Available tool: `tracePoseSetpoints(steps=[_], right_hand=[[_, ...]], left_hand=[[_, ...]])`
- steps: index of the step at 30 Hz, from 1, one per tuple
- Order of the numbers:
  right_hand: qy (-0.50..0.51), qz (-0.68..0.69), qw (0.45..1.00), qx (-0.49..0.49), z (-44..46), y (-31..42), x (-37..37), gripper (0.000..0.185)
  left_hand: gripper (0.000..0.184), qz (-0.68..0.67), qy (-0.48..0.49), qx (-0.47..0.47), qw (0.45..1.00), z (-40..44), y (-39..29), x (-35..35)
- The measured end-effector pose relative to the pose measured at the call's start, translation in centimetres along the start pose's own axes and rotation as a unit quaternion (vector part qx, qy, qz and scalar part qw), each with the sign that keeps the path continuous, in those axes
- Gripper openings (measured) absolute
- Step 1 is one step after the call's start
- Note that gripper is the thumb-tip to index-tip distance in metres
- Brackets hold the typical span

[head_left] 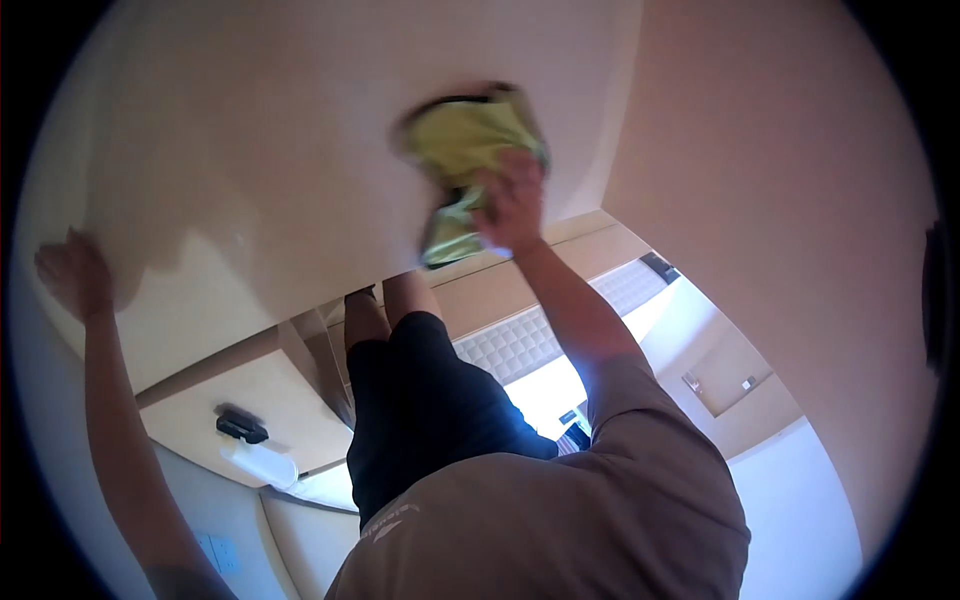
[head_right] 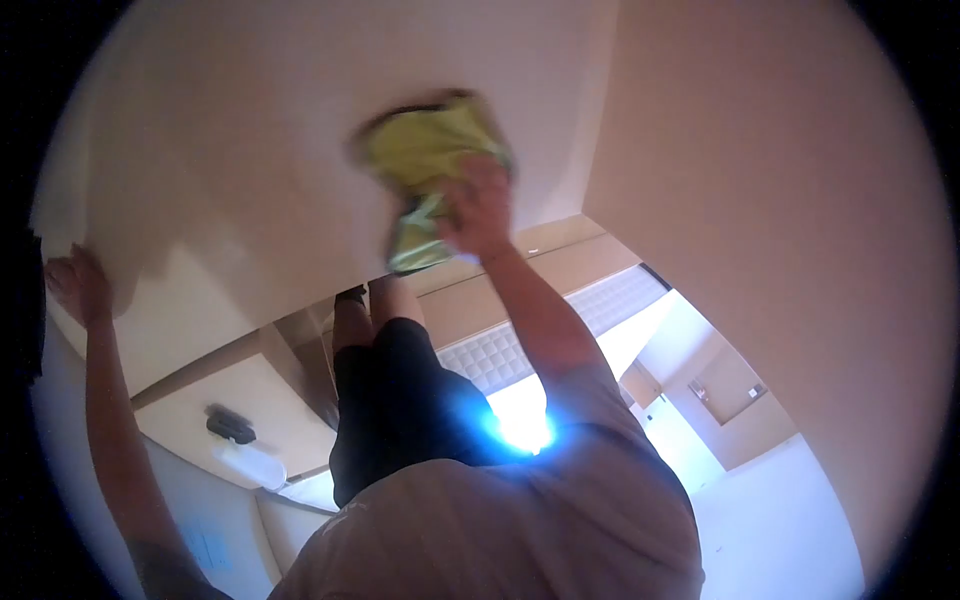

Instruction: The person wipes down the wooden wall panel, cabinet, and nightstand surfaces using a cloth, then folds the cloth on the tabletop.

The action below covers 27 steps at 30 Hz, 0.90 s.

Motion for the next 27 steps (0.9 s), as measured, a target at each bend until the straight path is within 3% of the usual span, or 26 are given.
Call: tracePoseSetpoints(steps=[2, 3, 4, 5, 7, 8, 9, 10, 11, 12, 13, 14, 16, 17, 19, 21, 25, 27], right_hand=[[-0.041, -0.106, 0.982, 0.152, -4.9, -5.8, -1.8, 0.073], [-0.049, -0.113, 0.967, 0.223, -7.2, -8.3, -1.9, 0.077], [-0.051, -0.107, 0.967, 0.224, -7.2, -9.2, -2.2, 0.077], [-0.076, -0.113, 0.96, 0.245, -7.0, -9.7, -2.4, 0.077], [-0.091, -0.113, 0.95, 0.275, -7.5, -9.9, -3.3, 0.076], [-0.074, -0.127, 0.949, 0.277, -7.3, -9.5, -3.6, 0.076], [-0.06, -0.135, 0.95, 0.276, -6.6, -10.4, -3.6, 0.077], [-0.067, -0.139, 0.946, 0.285, -5.6, -12.4, -3.5, 0.076], [-0.072, -0.143, 0.942, 0.294, -4.4, -14.4, -3.6, 0.075], [-0.067, -0.128, 0.949, 0.282, -1.6, -15.9, -4.5, 0.074], [-0.087, -0.165, 0.955, 0.23, 1.2, -18.6, -4.6, 0.07], [-0.112, -0.162, 0.959, 0.206, 5.9, -20.1, -5.5, 0.066], [-0.141, -0.172, 0.948, 0.227, 14.9, -23.7, -6.2, 0.065], [-0.087, -0.152, 0.932, 0.316, 20.1, -24.6, -6.8, 0.068], [-0.096, -0.329, 0.913, 0.219, 27.5, -25.6, -4.9, 0.071], [-0.112, -0.226, 0.93, 0.267, 34.1, -12.9, -3.7, 0.073], [-0.212, -0.285, 0.935, -0.009, 39.0, -1.0, 4.0, 0.069], [-0.137, -0.312, 0.94, -0.03, 37.9, 10.0, 7.0, 0.068]], left_hand=[[0.061, 0.024, 0.004, 0.014, 1.0, 0.9, -1.2, -0.5], [0.054, -0.053, -0.022, -0.041, 0.998, 1.4, -2.2, -1.6], [0.047, -0.127, -0.05, -0.094, 0.986, 2.0, -2.7, -2.3], [0.047, -0.122, -0.053, -0.089, 0.987, 2.3, -2.2, -1.9], [0.044, 0.032, -0.019, 0.043, 0.998, 1.8, -0.6, -0.9], [0.044, 0.036, -0.014, 0.045, 0.998, 1.1, -0.1, -1.1], [0.044, 0.191, 0.092, 0.077, 0.974, 1.5, -0.8, -1.9], [0.045, 0.341, 0.197, 0.104, 0.913, 2.4, -1.8, -3.0], [0.054, 0.392, 0.278, 0.103, 0.871, 3.7, -3.9, -5.3], [0.054, 0.403, 0.282, 0.098, 0.865, 3.3, -3.4, -4.1], [0.057, 0.182, 0.148, 0.009, 0.972, 2.4, -3.3, -2.8], [0.061, -0.054, -0.002, -0.079, 0.995, 1.7, -2.7, -1.9], [0.069, -0.086, -0.001, -0.095, 0.992, 2.1, -3.7, -3.7], [0.069, -0.085, -0.025, -0.072, 0.993, 2.5, -4.1, -4.2], [0.07, -0.082, -0.04, -0.055, 0.994, 3.2, -4.7, -5.2], [0.073, -0.09, -0.025, -0.082, 0.992, 3.3, -5.1, -5.4], [0.082, -0.118, 0.028, -0.155, 0.98, 4.2, -5.8, -6.6], [0.085, -0.141, 0.052, -0.185, 0.971, 4.6, -6.0, -7.3]])
Point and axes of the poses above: each hand's wrist, its own z-axis towards the middle knuckle, its own x-axis out of the palm, y = z × x, the point moved 1 cm from there along z, towards the middle knuckle, and after that the axes turned 4 degrees about z, right-handed, at the moved point
